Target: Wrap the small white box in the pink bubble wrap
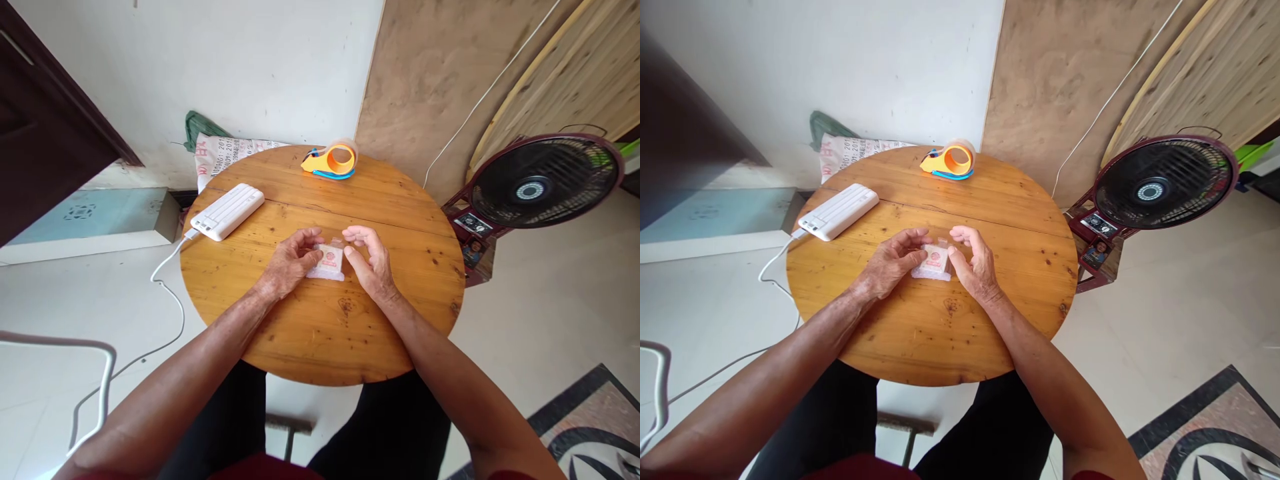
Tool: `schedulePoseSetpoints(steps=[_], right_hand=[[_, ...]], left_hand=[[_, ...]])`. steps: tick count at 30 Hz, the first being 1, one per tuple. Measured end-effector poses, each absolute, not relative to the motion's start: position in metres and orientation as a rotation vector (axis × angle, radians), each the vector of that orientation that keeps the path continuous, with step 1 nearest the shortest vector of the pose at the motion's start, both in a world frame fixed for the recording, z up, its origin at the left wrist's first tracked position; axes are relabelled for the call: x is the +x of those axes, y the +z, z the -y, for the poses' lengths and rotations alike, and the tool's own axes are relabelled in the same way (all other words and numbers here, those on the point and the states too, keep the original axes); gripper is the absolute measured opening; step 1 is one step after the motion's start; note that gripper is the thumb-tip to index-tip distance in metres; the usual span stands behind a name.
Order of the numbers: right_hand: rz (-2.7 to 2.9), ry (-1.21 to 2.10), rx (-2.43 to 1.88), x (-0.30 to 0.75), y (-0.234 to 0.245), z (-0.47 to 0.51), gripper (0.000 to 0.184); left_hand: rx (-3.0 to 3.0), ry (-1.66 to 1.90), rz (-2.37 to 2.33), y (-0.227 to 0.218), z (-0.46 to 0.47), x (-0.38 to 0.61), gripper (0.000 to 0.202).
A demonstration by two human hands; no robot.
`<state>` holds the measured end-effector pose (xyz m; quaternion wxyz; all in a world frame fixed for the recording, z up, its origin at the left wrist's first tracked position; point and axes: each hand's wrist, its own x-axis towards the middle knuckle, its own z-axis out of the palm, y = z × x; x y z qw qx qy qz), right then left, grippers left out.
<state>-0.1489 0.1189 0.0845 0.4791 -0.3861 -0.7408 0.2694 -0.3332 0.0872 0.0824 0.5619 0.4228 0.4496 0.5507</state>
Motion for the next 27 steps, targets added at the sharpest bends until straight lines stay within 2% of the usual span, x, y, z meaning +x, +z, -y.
schedulePoseSetpoints(steps=[9, 12, 16, 27], right_hand=[[1.717, 0.903, -1.106, -0.149, 0.094, -0.130, 0.031], [1.872, 0.790, -1.163, -0.150, 0.101, -0.132, 0.028], [1.955, 0.612, -1.069, -0.155, 0.104, -0.135, 0.010], [2.081, 0.507, -0.864, -0.158, 0.107, -0.120, 0.018]], left_hand=[[0.991, 1.291, -1.050, 0.082, -0.086, -0.333, 0.059], [0.999, 1.280, -1.057, 0.083, -0.087, -0.332, 0.060], [1.008, 1.283, -1.047, 0.083, -0.088, -0.332, 0.060], [0.986, 1.297, -1.031, 0.080, -0.089, -0.332, 0.052]])
